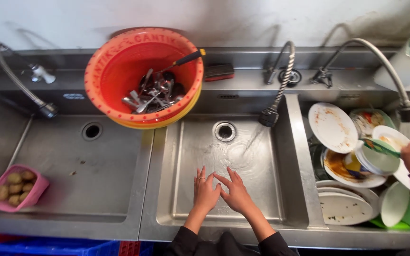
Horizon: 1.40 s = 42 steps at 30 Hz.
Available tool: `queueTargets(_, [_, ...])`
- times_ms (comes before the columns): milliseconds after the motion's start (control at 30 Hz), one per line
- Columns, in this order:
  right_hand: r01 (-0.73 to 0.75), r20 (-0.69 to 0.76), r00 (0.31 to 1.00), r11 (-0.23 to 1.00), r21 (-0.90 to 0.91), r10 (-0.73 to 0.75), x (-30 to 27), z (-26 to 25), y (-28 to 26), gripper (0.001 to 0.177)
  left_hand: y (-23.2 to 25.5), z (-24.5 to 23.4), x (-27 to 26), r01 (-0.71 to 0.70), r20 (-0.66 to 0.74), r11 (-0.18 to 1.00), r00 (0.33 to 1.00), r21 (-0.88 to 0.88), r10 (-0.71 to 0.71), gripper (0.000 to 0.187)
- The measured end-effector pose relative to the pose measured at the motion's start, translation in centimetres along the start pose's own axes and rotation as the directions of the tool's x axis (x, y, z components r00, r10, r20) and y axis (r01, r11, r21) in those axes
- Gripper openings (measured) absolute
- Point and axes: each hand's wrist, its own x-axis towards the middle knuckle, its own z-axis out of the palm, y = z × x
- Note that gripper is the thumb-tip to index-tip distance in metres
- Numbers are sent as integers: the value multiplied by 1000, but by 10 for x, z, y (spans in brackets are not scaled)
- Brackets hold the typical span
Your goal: The person moves a blue crate containing clean dishes from the sink area to a storage corner, stacks empty crates, and places a blue container on a wooden shelf. The person also picks up a ladle from a colander and places it on the shelf.
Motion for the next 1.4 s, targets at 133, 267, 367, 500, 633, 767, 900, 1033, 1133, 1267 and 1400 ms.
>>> queueTargets(133, [62, 30, 998, 998, -27, -61, 7, 9, -4, 54, -9, -5, -4, 31, -33, 999, 999, -12, -32, 49])
queueTargets(267, [91, 46, 995, 996, -5, -91, 10, 13, -4, 56, -14, -6, -5, 53, -43, 999, 998, -10, -54, 49])
queueTargets(367, [72, 70, 995, 997, -5, -72, 12, 13, -3, 56, -15, -4, -6, 61, -45, 998, 997, -7, -61, 49])
queueTargets(500, [54, 61, 997, 998, -7, -54, 9, 13, 4, 54, -14, 0, -7, 76, -1, 997, 997, -16, -76, 51])
queueTargets(633, [15, 61, 998, 1000, -6, -15, 8, 10, 12, 55, -8, 6, -4, 79, 36, 997, 996, -4, -79, 50])
queueTargets(767, [-37, 59, 998, 999, -8, 37, 7, 5, 16, 56, -2, 12, 1, 72, 88, 997, 993, 15, -73, 49])
queueTargets(900, [-74, 65, 995, 997, 8, 74, 2, 0, 23, 58, 0, 19, 3, 47, 109, 999, 993, 18, -49, 49])
queueTargets(1033, [-85, 50, 995, 996, 29, 84, 1, 2, 29, 54, -1, 24, 3, 32, 113, 999, 993, 3, -33, 38])
queueTargets(1133, [-96, 53, 994, 995, 27, 95, 2, 5, 32, 50, -1, 25, 3, 29, 109, 999, 994, -30, -26, 30])
queueTargets(1267, [-91, 43, 995, 996, 25, 90, 0, 9, 34, 48, -5, 27, -3, 35, 108, 998, 994, -46, -30, 29])
queueTargets(1400, [-123, 56, 991, 992, 36, 121, -6, 10, 29, 50, -11, 28, -10, 64, 128, 997, 990, -53, -56, 32])
